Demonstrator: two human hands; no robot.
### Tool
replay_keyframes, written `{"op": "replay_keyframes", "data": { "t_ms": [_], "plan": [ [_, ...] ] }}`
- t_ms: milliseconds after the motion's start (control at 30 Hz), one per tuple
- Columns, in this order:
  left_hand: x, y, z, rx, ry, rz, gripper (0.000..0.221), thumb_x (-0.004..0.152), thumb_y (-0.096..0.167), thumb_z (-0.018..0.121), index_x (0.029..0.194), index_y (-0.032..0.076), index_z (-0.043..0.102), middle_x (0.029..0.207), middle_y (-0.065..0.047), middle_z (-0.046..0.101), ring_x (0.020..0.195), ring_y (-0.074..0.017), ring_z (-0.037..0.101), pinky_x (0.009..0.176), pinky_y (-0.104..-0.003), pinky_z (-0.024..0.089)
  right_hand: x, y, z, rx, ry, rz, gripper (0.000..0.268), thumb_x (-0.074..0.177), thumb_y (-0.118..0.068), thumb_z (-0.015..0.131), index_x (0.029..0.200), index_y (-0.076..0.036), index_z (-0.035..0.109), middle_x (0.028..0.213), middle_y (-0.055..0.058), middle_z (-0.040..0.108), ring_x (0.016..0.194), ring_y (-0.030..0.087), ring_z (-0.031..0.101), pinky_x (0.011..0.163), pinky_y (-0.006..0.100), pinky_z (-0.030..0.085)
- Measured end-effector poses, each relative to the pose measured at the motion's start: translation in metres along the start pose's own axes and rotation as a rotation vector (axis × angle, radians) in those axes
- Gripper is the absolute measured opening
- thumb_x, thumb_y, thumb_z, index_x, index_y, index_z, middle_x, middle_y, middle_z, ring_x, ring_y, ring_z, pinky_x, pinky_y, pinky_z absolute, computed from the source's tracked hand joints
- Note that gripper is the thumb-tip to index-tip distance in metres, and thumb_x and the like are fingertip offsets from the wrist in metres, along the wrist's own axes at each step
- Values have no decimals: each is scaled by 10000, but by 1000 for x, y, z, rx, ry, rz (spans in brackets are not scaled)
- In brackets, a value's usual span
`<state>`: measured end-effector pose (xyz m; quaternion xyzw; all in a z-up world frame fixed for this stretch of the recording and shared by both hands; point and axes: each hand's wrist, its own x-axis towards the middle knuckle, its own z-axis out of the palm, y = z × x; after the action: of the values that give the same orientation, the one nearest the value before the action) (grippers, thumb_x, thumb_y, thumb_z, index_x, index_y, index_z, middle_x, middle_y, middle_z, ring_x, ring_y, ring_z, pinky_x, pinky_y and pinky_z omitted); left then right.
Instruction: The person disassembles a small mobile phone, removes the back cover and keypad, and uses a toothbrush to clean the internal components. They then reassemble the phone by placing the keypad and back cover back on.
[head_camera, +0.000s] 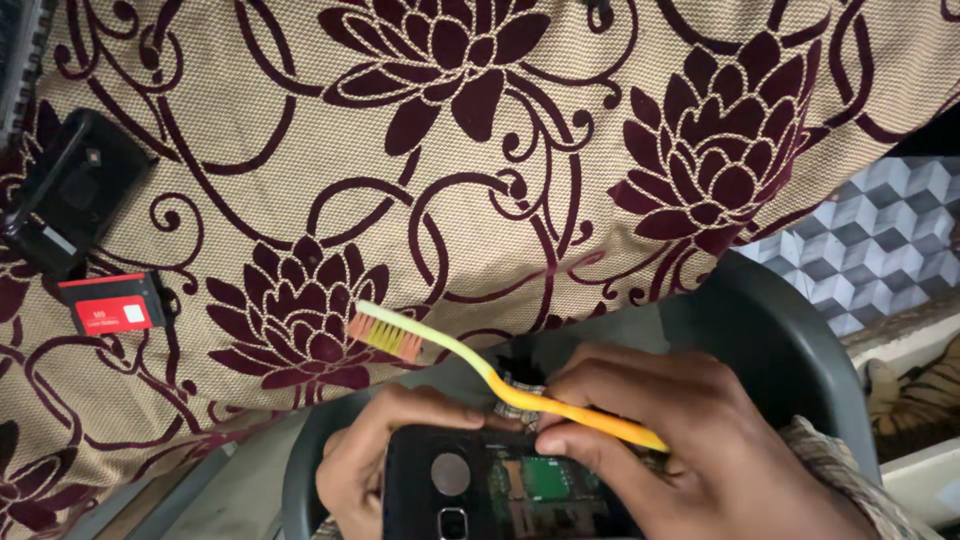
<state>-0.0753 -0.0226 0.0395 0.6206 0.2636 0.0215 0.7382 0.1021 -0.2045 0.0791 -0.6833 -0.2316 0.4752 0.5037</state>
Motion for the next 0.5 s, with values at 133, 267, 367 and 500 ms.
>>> {"op": "replay_keyframes", "data": {
  "t_ms": [133, 267, 367, 500],
  "plan": [
    [22, -2, -18, -128, -352, 223, 421, 1023, 209, 755, 1193, -132, 576, 1178, -320, 745, 1128, -367, 782, 1053, -439, 599, -2, 1, -4, 7, -30, 30, 147, 898, -142, 766, 977, -23, 729, 846, 37, 735, 697, 137, 711, 601, 309, 519],
    [43, -13, -34, -220, -664, 298, 454, 1110, 229, 680, 1312, -134, 496, 1286, -346, 674, 1261, -394, 723, 1154, -476, 544, -3, 0, -5, -16, -31, 54, 112, 917, -154, 777, 957, -52, 755, 828, 27, 727, 704, 128, 681, 591, 307, 512],
    [20, -13, -31, -194, -499, 162, 421, 1084, 252, 697, 1244, -114, 564, 1218, -336, 746, 1163, -387, 782, 1100, -486, 592, -3, 0, -6, 22, -41, 19, 95, 919, -140, 750, 957, -53, 749, 841, 30, 726, 688, 113, 708, 585, 295, 512],
    [1, -2, -29, -97, -375, 82, 485, 1076, 374, 685, 1222, -83, 613, 1196, -291, 781, 1202, -386, 799, 1141, -505, 593, -3, -1, -7, 42, -65, 5, 85, 926, -138, 740, 952, -58, 747, 855, 31, 734, 694, 102, 723, 580, 281, 521]
  ]
}}
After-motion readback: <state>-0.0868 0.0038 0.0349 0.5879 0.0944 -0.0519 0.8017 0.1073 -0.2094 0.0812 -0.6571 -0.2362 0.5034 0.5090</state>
